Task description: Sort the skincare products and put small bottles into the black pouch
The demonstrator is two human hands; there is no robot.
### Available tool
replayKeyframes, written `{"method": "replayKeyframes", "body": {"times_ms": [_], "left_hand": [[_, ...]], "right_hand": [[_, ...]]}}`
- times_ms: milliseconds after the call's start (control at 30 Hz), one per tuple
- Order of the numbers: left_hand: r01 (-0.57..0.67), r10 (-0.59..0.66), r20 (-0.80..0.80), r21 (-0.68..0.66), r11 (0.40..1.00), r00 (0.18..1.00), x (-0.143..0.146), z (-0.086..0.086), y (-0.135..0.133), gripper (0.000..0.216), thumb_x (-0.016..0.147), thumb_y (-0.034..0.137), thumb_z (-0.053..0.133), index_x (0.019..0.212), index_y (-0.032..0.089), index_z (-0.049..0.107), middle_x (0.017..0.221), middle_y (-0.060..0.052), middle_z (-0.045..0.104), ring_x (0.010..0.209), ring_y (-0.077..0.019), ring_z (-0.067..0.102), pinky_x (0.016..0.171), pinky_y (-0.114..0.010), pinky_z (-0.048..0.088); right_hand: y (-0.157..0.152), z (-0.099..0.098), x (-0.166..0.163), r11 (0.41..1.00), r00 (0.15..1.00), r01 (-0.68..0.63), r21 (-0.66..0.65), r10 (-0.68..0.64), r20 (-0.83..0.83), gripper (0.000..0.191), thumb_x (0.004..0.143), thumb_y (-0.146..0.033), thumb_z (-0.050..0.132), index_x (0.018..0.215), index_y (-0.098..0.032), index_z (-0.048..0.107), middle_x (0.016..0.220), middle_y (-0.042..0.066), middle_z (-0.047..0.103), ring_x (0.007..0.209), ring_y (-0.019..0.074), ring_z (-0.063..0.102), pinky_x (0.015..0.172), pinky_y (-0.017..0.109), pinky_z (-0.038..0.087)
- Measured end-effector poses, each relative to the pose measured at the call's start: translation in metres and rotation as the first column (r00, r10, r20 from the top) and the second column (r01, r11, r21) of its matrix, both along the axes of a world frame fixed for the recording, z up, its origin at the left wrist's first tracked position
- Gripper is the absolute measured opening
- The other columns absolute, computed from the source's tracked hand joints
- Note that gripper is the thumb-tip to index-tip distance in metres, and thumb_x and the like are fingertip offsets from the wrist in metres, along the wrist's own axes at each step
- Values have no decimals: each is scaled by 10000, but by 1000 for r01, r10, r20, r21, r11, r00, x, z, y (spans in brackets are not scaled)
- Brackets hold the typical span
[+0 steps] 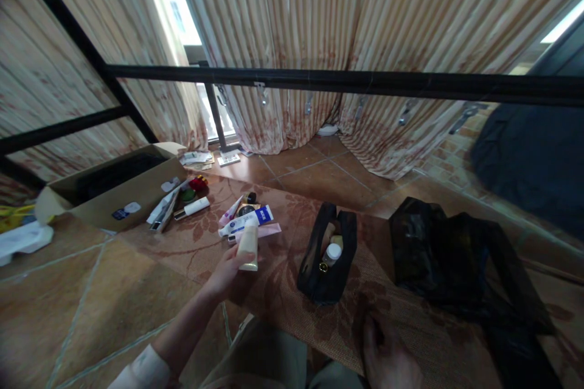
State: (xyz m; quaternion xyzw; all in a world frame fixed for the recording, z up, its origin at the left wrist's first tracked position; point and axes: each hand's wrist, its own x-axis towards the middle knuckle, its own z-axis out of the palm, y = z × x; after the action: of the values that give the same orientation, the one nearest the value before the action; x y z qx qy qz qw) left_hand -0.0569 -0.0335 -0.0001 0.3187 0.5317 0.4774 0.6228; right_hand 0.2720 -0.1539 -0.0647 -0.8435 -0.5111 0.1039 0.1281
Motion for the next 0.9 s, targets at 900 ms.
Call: {"method": "replayKeyframes", "body": {"times_ms": [900], "left_hand": [[292, -323, 482, 141, 946, 814, 33, 28, -26, 535, 813, 393, 642, 1262, 135, 507, 988, -137, 663, 818, -207, 631, 767, -309, 460]], "right_hand": [[-3, -1, -1, 997, 994, -75, 32, 72, 82, 387, 872, -372, 387, 1086, -222, 673, 802, 95, 702, 478, 156, 555, 455, 244, 364]]}}
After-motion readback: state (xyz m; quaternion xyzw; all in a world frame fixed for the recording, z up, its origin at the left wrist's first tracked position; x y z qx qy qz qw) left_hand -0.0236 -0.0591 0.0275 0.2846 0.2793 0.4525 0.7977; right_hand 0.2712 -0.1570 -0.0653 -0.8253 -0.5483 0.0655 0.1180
